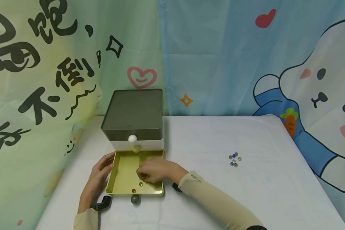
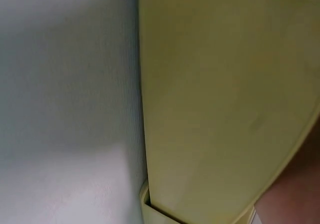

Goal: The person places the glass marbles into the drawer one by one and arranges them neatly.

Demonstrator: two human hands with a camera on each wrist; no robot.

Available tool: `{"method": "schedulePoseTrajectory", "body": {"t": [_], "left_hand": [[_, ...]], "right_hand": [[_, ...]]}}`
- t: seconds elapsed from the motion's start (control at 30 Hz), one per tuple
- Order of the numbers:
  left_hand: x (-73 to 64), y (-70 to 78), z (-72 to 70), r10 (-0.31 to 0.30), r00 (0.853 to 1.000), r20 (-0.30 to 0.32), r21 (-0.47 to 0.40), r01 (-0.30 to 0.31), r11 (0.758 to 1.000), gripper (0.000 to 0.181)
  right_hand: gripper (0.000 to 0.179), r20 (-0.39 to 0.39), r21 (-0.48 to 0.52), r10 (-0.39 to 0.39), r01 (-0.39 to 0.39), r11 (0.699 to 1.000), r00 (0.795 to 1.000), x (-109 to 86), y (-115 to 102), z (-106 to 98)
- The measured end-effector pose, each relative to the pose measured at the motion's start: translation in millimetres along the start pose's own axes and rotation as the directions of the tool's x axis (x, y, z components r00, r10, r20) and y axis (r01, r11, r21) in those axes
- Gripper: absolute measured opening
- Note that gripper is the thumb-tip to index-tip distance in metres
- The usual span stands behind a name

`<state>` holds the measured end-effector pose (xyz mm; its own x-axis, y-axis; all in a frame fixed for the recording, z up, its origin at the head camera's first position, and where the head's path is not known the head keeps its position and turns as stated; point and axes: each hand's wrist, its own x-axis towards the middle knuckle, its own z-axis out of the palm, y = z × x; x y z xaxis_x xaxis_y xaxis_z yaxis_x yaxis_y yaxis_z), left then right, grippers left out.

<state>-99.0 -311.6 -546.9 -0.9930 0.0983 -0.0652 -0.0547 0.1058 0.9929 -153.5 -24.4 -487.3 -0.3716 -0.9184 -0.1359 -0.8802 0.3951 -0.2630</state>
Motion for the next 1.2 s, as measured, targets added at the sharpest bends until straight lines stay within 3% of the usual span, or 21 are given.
{"method": "schedulePoseTrajectory", "body": {"t": [0.4,0.67,1.2], "left_hand": [[0.2,-0.8,1.3,-0.005,1.000,-0.005,-0.001,0.005,1.000,0.054],[-0.7,-1.0,1.9,-0.004,1.000,0.001,-0.006,0.004,1.000,0.054],[0.1,2.2,0.9,-0.008,1.000,-0.002,-0.002,0.008,1.000,0.054]], "right_hand": [[0.006,0.024,0.016,0.012,-0.012,1.000,1.000,3.9,-0.7,4.6],[0.007,0.021,0.084,0.011,-0.013,0.996,1.000,1.3,0.0,-0.6],[0.018,-0.068,0.149,0.039,-0.029,0.988,0.997,-19.4,2.6,-21.5]]}}
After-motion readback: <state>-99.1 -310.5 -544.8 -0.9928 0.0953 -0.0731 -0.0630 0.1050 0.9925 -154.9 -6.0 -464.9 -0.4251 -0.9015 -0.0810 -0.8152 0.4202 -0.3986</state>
